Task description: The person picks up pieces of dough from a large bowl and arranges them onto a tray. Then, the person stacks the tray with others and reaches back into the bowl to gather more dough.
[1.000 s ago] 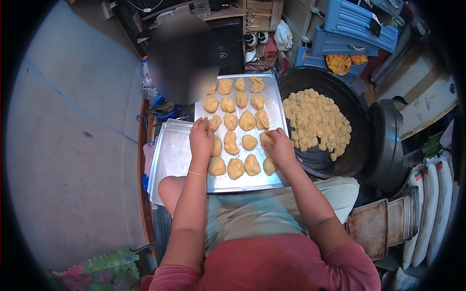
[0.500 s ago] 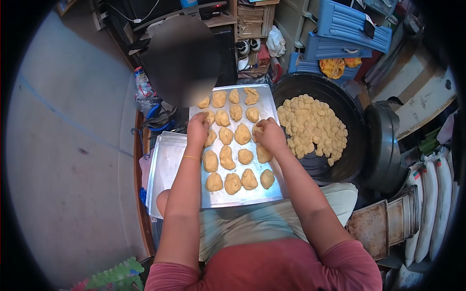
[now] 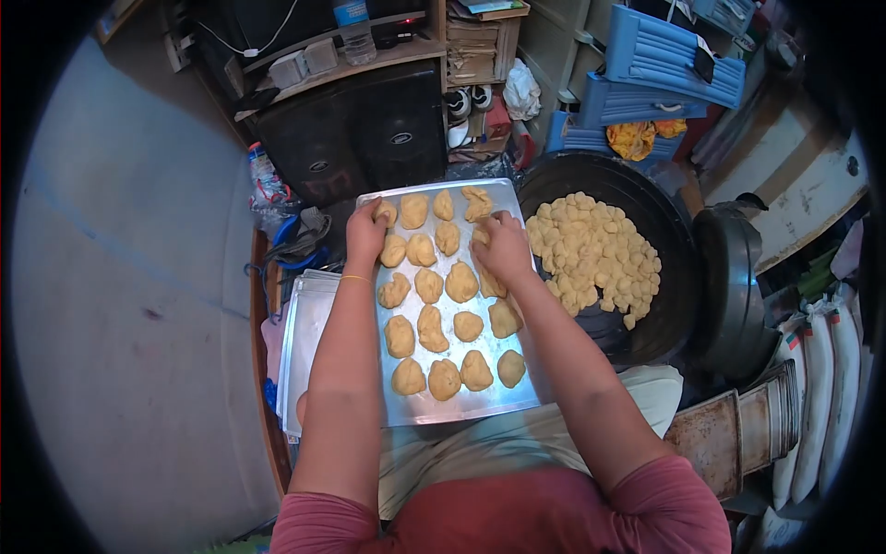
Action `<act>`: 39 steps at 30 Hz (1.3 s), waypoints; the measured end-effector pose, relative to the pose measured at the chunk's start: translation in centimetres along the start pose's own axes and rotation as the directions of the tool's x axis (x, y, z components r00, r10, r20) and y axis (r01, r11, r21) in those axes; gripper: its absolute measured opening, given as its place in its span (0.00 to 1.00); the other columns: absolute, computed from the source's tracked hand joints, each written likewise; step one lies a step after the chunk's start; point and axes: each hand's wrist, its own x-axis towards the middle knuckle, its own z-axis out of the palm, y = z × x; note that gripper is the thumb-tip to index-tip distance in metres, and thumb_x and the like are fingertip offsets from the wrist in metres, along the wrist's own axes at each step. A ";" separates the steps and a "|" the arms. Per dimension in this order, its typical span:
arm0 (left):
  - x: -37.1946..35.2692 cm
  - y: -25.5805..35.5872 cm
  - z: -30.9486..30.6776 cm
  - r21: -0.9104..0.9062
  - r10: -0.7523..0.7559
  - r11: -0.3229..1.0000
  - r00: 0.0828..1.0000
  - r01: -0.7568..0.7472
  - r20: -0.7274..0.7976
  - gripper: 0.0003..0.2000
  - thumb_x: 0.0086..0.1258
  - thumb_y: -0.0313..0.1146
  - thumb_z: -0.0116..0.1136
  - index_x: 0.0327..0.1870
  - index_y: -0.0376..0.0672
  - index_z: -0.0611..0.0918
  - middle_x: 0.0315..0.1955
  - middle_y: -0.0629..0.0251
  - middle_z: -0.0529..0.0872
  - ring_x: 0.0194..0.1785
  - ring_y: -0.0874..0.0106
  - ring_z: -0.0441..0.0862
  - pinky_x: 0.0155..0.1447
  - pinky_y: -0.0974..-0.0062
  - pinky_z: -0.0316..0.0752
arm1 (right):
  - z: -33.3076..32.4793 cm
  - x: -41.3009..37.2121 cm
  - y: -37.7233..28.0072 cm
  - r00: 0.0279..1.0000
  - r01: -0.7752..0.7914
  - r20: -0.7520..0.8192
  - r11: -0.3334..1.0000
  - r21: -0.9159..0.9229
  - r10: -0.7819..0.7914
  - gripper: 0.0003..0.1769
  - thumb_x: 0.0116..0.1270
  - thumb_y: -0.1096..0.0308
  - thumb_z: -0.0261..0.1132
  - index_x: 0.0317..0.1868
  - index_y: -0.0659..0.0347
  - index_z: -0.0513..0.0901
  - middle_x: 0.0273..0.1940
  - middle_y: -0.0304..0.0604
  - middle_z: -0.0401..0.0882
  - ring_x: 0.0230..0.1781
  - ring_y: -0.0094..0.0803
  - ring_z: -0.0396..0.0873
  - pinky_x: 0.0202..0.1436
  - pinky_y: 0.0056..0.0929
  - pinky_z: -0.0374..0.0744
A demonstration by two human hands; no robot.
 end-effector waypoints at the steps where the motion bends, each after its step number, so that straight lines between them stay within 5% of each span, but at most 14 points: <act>1: 0.2 0.4 -0.1 -0.002 0.001 1.000 1.000 -0.001 0.001 0.24 0.62 0.31 0.60 0.61 0.39 0.75 0.38 0.49 0.85 0.39 0.57 0.84 0.50 0.69 0.77 | -0.2 0.1 -0.5 0.996 0.011 -0.083 0.998 -0.068 -0.017 0.24 0.54 0.63 0.68 0.53 0.52 0.80 0.53 0.43 0.74 0.57 0.43 0.70 0.58 0.41 0.70; 5: 0.1 1.7 -0.1 0.070 -0.115 0.992 0.989 0.109 0.093 0.23 0.62 0.33 0.60 0.60 0.44 0.77 0.55 0.52 0.78 0.59 0.55 0.74 0.61 0.64 0.68 | 1.8 3.2 0.3 0.976 0.010 -0.216 1.000 0.006 -0.009 0.26 0.54 0.61 0.68 0.56 0.51 0.79 0.58 0.44 0.71 0.59 0.43 0.68 0.59 0.43 0.68; 9: -0.5 4.8 -0.8 0.250 0.018 0.966 0.987 -0.058 0.158 0.20 0.64 0.39 0.58 0.58 0.47 0.79 0.67 0.56 0.67 0.72 0.54 0.56 0.70 0.53 0.52 | 1.8 5.1 0.9 0.999 0.032 0.031 0.986 -0.164 -0.027 0.28 0.54 0.60 0.68 0.58 0.49 0.78 0.61 0.45 0.70 0.60 0.42 0.67 0.61 0.45 0.65; 11: -0.5 4.8 0.3 0.265 0.072 0.957 0.983 -0.116 0.171 0.21 0.64 0.40 0.57 0.58 0.46 0.79 0.66 0.56 0.68 0.73 0.55 0.56 0.69 0.51 0.52 | 1.6 5.0 0.7 0.994 0.037 0.111 0.981 -0.190 -0.017 0.27 0.54 0.60 0.68 0.57 0.49 0.79 0.61 0.45 0.70 0.60 0.42 0.67 0.61 0.46 0.64; 14: -0.6 5.5 0.7 0.316 0.195 0.926 0.978 -0.208 0.073 0.19 0.65 0.41 0.56 0.55 0.44 0.81 0.60 0.56 0.75 0.68 0.55 0.64 0.67 0.53 0.55 | 1.4 3.4 -1.8 0.965 0.242 -0.058 0.955 -0.169 -0.254 0.20 0.55 0.62 0.64 0.50 0.49 0.83 0.56 0.40 0.74 0.55 0.39 0.71 0.61 0.45 0.62; 16: -0.8 7.4 -1.3 0.261 -0.043 0.965 0.978 -0.012 0.202 0.17 0.64 0.40 0.56 0.51 0.44 0.83 0.51 0.57 0.81 0.59 0.55 0.73 0.61 0.56 0.62 | 0.4 1.7 -3.6 0.915 0.386 0.144 0.922 -0.040 -0.377 0.17 0.54 0.63 0.64 0.47 0.49 0.84 0.49 0.37 0.77 0.53 0.37 0.72 0.58 0.43 0.63; 18: -1.8 9.0 -3.1 0.182 -0.017 0.983 0.970 -0.028 0.241 0.16 0.60 0.39 0.60 0.47 0.43 0.84 0.43 0.57 0.82 0.50 0.57 0.77 0.56 0.59 0.66 | 1.1 1.8 -2.3 0.910 0.385 0.178 0.923 -0.030 -0.374 0.17 0.54 0.63 0.64 0.46 0.48 0.84 0.47 0.37 0.77 0.52 0.36 0.72 0.56 0.42 0.63; 20: -2.9 11.2 -4.6 0.260 -0.051 0.958 0.823 -0.119 0.566 0.16 0.56 0.36 0.64 0.46 0.42 0.83 0.43 0.56 0.82 0.49 0.57 0.78 0.55 0.61 0.67 | 1.2 1.7 -1.7 0.905 0.380 0.212 0.925 -0.015 -0.368 0.16 0.54 0.64 0.64 0.45 0.48 0.84 0.45 0.36 0.77 0.52 0.35 0.72 0.55 0.41 0.63; 22: -3.6 10.7 -3.3 0.233 0.006 0.959 0.838 -0.158 0.545 0.17 0.55 0.34 0.65 0.46 0.42 0.83 0.43 0.56 0.82 0.49 0.57 0.78 0.55 0.62 0.68 | 0.3 1.6 -2.2 0.903 0.391 0.230 0.916 -0.088 -0.364 0.16 0.54 0.64 0.64 0.45 0.47 0.85 0.44 0.36 0.76 0.51 0.34 0.73 0.54 0.41 0.64; 27: -4.0 10.2 -1.9 0.020 0.161 0.981 0.868 -0.193 0.470 0.15 0.54 0.28 0.64 0.45 0.39 0.83 0.44 0.54 0.82 0.50 0.55 0.78 0.56 0.65 0.71 | 2.2 3.7 -2.9 0.956 0.290 0.023 0.956 0.030 -0.291 0.21 0.58 0.63 0.62 0.54 0.52 0.80 0.56 0.39 0.74 0.61 0.37 0.69 0.63 0.48 0.59; 31: -3.0 9.9 -2.2 -0.031 0.119 0.992 0.877 -0.119 0.466 0.15 0.58 0.29 0.62 0.48 0.39 0.82 0.48 0.54 0.81 0.54 0.55 0.76 0.61 0.62 0.67 | 3.4 5.2 -3.4 0.948 0.287 0.226 0.909 -0.304 -0.224 0.27 0.69 0.55 0.51 0.67 0.53 0.68 0.70 0.40 0.62 0.72 0.38 0.57 0.72 0.61 0.42; 34: -2.1 8.1 0.5 0.216 0.064 0.971 0.981 -0.103 0.181 0.22 0.69 0.42 0.52 0.58 0.36 0.76 0.60 0.50 0.75 0.66 0.57 0.67 0.69 0.57 0.56 | 3.2 5.0 -3.4 0.948 0.221 0.301 0.891 -0.396 -0.102 0.29 0.71 0.53 0.46 0.70 0.52 0.63 0.72 0.38 0.57 0.75 0.37 0.51 0.72 0.65 0.34; 37: -1.8 8.9 2.2 0.397 -0.097 0.910 0.871 -0.118 0.482 0.39 0.74 0.60 0.26 0.70 0.29 0.58 0.72 0.47 0.53 0.77 0.60 0.44 0.76 0.53 0.29 | 2.8 4.6 -2.8 0.947 0.191 0.313 0.901 -0.390 -0.066 0.29 0.72 0.53 0.45 0.71 0.52 0.62 0.73 0.37 0.56 0.75 0.37 0.49 0.71 0.68 0.32; 39: -2.0 9.9 2.7 0.413 -0.108 0.902 0.860 -0.126 0.499 0.37 0.74 0.58 0.26 0.71 0.31 0.57 0.72 0.48 0.53 0.77 0.59 0.44 0.75 0.51 0.30 | 2.6 4.4 -2.5 0.948 0.180 0.313 0.909 -0.375 -0.058 0.29 0.72 0.53 0.46 0.71 0.52 0.62 0.73 0.37 0.55 0.76 0.37 0.48 0.71 0.69 0.31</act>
